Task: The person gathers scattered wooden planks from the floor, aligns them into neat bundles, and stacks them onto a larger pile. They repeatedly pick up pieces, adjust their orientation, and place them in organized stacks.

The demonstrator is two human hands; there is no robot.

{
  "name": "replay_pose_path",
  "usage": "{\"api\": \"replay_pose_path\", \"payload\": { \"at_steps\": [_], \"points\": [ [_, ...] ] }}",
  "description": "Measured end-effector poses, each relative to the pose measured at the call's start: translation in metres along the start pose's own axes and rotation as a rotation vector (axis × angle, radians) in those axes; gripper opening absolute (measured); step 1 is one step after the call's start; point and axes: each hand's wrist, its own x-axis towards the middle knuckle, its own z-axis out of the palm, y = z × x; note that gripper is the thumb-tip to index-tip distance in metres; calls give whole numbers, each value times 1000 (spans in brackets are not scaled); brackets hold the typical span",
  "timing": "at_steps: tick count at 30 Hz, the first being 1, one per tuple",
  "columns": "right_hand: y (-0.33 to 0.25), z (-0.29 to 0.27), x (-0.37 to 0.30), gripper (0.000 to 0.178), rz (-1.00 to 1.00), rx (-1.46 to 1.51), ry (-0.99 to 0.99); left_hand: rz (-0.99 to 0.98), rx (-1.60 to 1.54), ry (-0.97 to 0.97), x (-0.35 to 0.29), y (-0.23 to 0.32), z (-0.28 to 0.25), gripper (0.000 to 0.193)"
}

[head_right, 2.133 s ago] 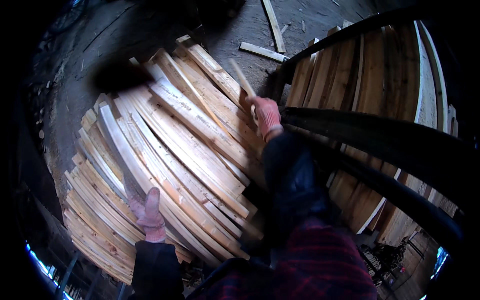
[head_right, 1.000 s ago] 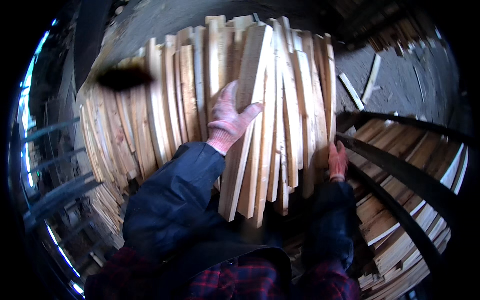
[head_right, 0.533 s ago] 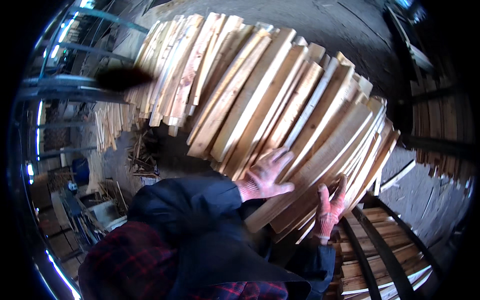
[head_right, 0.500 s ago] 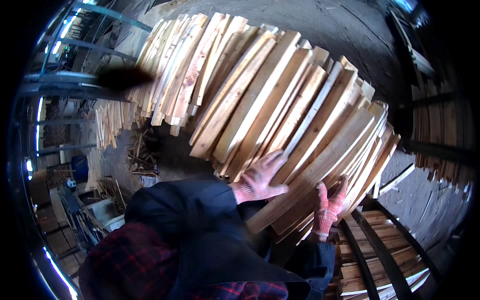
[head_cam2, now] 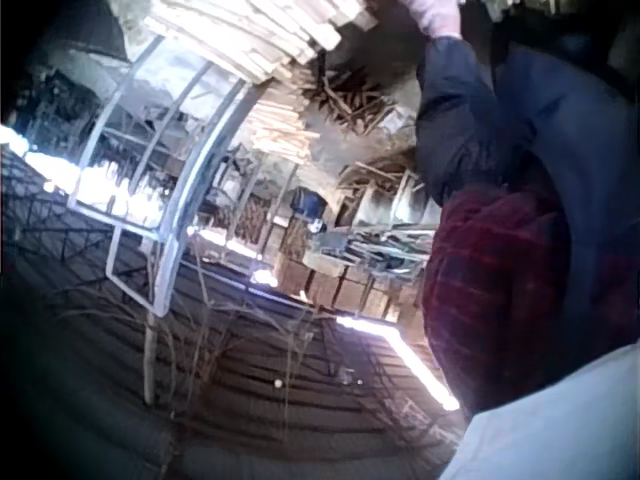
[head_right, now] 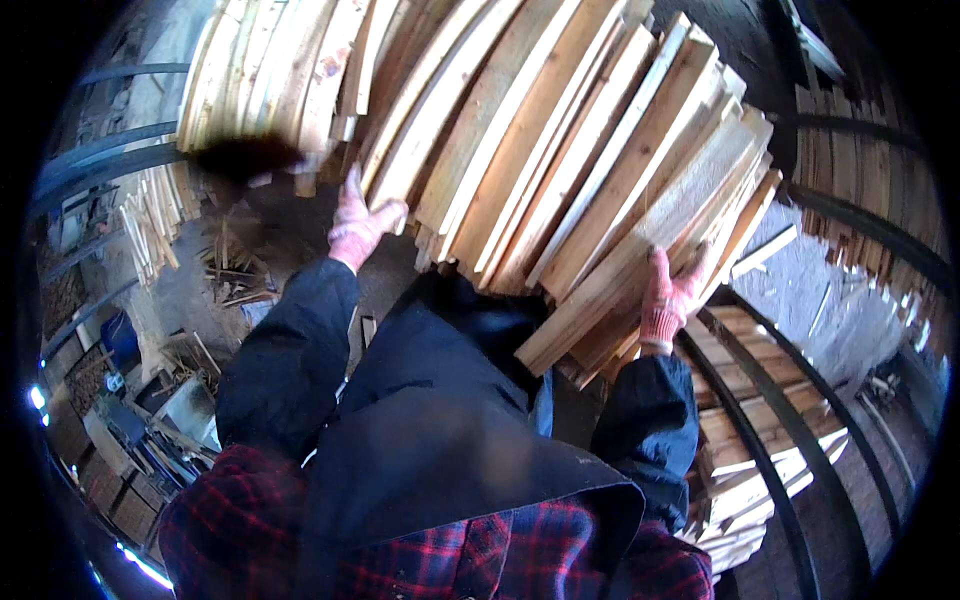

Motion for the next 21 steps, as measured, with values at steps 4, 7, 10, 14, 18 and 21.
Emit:
{"api": "replay_pose_path", "payload": {
  "at_steps": [4, 7, 10, 14, 18, 21],
  "points": [
    [-1, -2, 1, 83, 26, -78, 10, -277, -594, -147, 27, -3, 1, 69],
    [0, -5, 3, 83, 12, -112, 20, -405, -897, -336, 11, 29, -21, 47],
    [-6, -9, -3, 81, 11, -233, -17, -318, -1052, -575, -11, 36, -37, 33],
    [4, -12, 1, 82, 15, -248, -9, -201, -1147, -471, -33, 64, -10, 33],
    [-44, -3, -12, 73, 60, -471, -75, -209, -1182, -666, -72, 116, -32, 34],
    [-98, 24, -44, 67, 36, 286, -196, -135, -1205, -732, -99, 140, -44, 49]
  ]
}}
